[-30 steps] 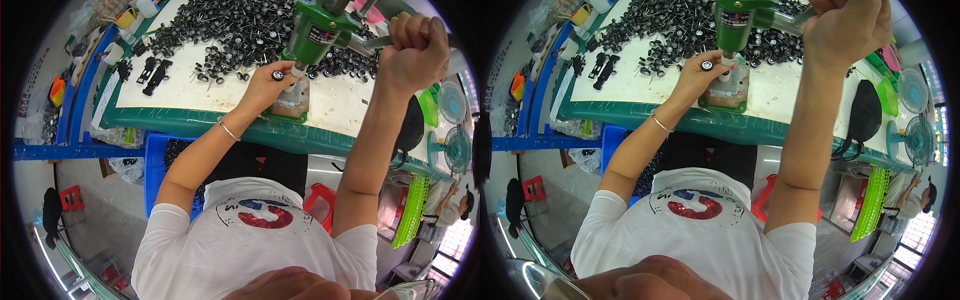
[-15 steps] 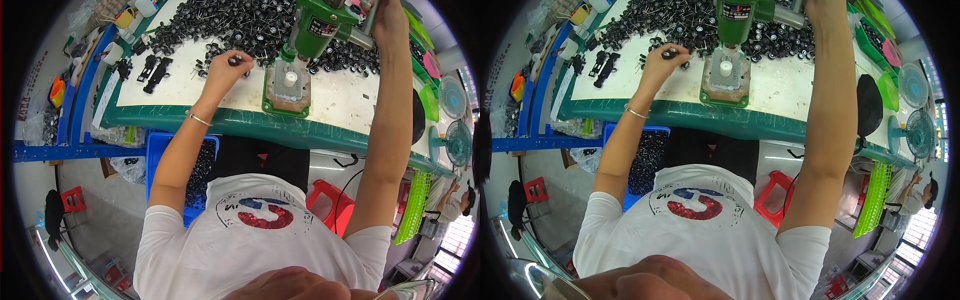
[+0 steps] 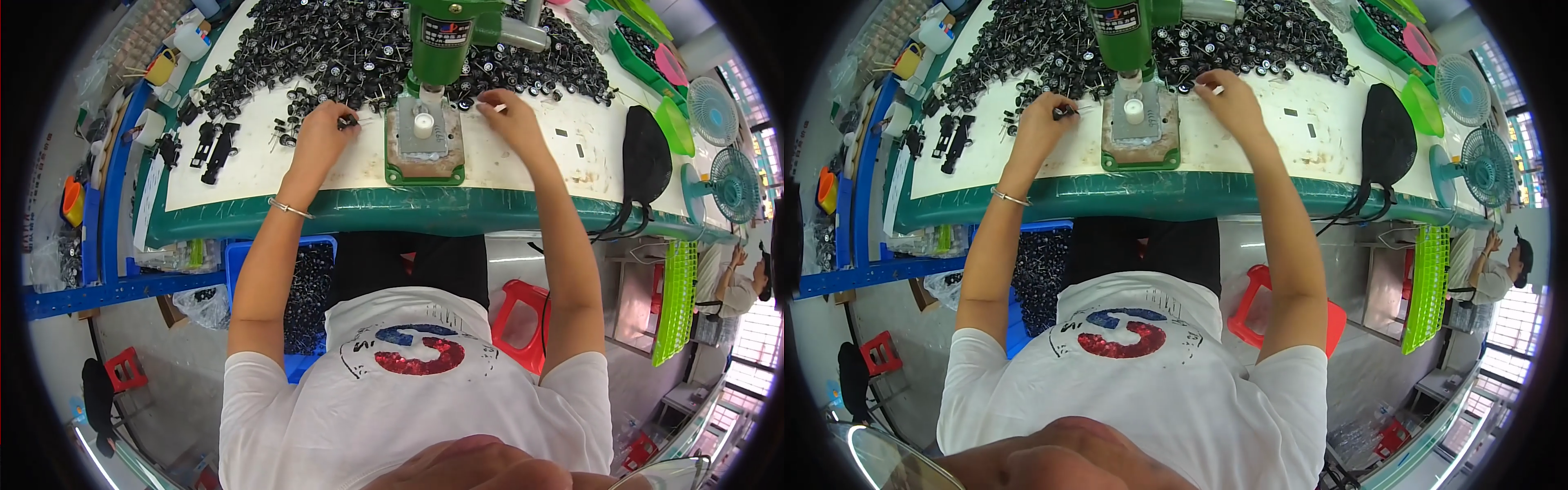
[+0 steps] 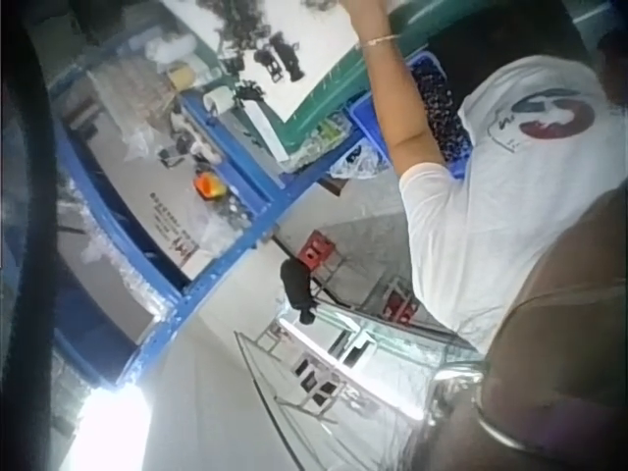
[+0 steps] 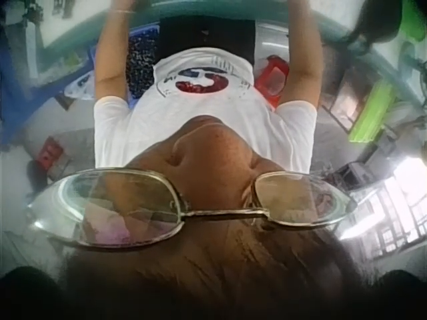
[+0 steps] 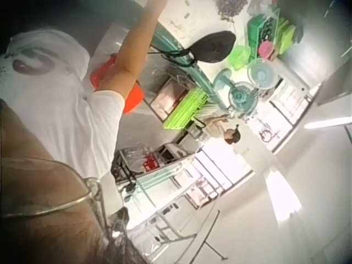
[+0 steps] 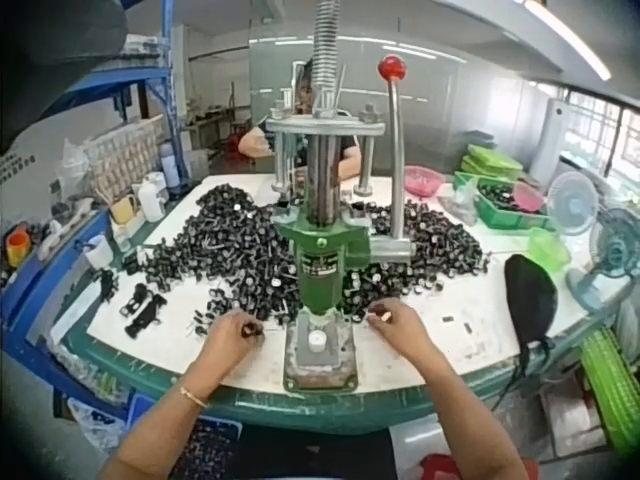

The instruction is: The person assembles small black plastic components using a manual press.

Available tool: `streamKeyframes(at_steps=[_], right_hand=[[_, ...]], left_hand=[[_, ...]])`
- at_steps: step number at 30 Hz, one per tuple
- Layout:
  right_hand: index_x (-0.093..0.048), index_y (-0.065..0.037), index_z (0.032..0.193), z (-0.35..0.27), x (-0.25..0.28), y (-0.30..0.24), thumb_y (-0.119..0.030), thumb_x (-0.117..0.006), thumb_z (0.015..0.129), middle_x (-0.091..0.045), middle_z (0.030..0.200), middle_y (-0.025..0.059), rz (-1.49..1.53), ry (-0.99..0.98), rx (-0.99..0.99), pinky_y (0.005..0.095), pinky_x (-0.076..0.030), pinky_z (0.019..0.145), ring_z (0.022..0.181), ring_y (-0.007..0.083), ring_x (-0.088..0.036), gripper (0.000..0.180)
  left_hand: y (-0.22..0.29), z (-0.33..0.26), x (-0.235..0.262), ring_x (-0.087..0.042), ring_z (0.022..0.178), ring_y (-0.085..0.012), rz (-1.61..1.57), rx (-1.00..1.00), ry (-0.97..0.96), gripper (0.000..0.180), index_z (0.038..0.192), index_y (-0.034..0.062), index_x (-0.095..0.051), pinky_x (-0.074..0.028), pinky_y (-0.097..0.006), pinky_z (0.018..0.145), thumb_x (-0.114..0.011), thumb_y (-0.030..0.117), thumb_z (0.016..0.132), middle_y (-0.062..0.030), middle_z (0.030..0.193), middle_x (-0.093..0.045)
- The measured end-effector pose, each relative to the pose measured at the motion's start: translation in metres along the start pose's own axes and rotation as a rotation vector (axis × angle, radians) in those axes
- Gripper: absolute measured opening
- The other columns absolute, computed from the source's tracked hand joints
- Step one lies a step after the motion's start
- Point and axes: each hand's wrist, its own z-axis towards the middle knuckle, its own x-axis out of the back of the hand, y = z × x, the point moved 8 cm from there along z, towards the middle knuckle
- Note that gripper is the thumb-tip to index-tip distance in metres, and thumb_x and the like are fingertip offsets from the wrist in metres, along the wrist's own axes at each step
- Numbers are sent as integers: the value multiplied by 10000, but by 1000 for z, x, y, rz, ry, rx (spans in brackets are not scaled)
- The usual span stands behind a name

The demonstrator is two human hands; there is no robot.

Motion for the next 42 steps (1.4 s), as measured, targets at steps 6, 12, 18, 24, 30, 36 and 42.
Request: streamKeyframes(at_steps=[6, 12, 18, 24, 30, 36, 42], right_hand=[[-661, -57, 1014, -1, -17, -4, -212, -674, 833, -633, 948, 71, -193, 86, -34, 323, -476, 678, 740, 194, -590, 238], [-670, -43, 967, -10, -9, -5, -173, -679, 828, -664, 929, 71, 119, 90, -178, 309, -489, 684, 789, 185, -619, 191], [-659, -32, 1044, -27, -30, -80, -98, -677, 810, -634, 1001, 48, 476, -55, 43, 271, -471, 828, 886, 133, -602, 244], [-676, -38, 1083, -35, -41, -94, -131, -672, 827, -575, 1045, 61, 360, -98, 31, 299, -475, 832, 909, 159, -594, 272], [-688, -69, 1095, -40, -50, -82, -140, -641, 868, -565, 1040, 55, 502, -35, -47, 287, -463, 829, 916, 160, -573, 243], [-656, -52, 1141, -39, -51, -80, -122, -638, 874, -562, 1030, 48, 558, -72, -39, 279, -456, 846, 941, 153, -574, 276], [-556, -26, 1262, -32, -18, -67, -124, -633, 899, -581, 1157, 51, 791, 120, -79, 259, -466, 848, 954, 106, -572, 383]], left_hand=[[0, -1, 11, -610, 705, -161, -436, 120, 33, 180, 931, 41, -690, -443, -252, 590, -737, 140, 788, -73, 893, -673], [3, -7, -6, -661, 824, -84, -1292, 395, -54, 262, 1093, 26, -619, -388, -174, 531, -684, 107, 852, -110, 1032, -698], [23, -12, -20, -631, 844, -61, -1365, 384, -228, 288, 1094, -16, -630, -393, -165, 546, -696, 33, 818, -120, 1028, -695], [35, -15, -22, -600, 742, -83, -1267, 388, -180, 255, 1039, -43, -647, -372, -179, 517, -714, 37, 806, -114, 936, -697], [41, -16, -18, -542, 671, -75, -1109, 348, -97, 252, 993, -40, -668, -373, -187, 540, -750, 57, 776, -71, 832, -681], [52, -9, -23, -558, 713, -62, -1079, 273, -78, 231, 942, 15, -716, -433, -201, 651, -795, 82, 736, -4, 810, -654], [72, -3, -31, -574, 754, -58, -1008, 205, -116, 196, 940, 39, -718, -467, -213, 736, -782, 87, 761, 5, 854, -660]])
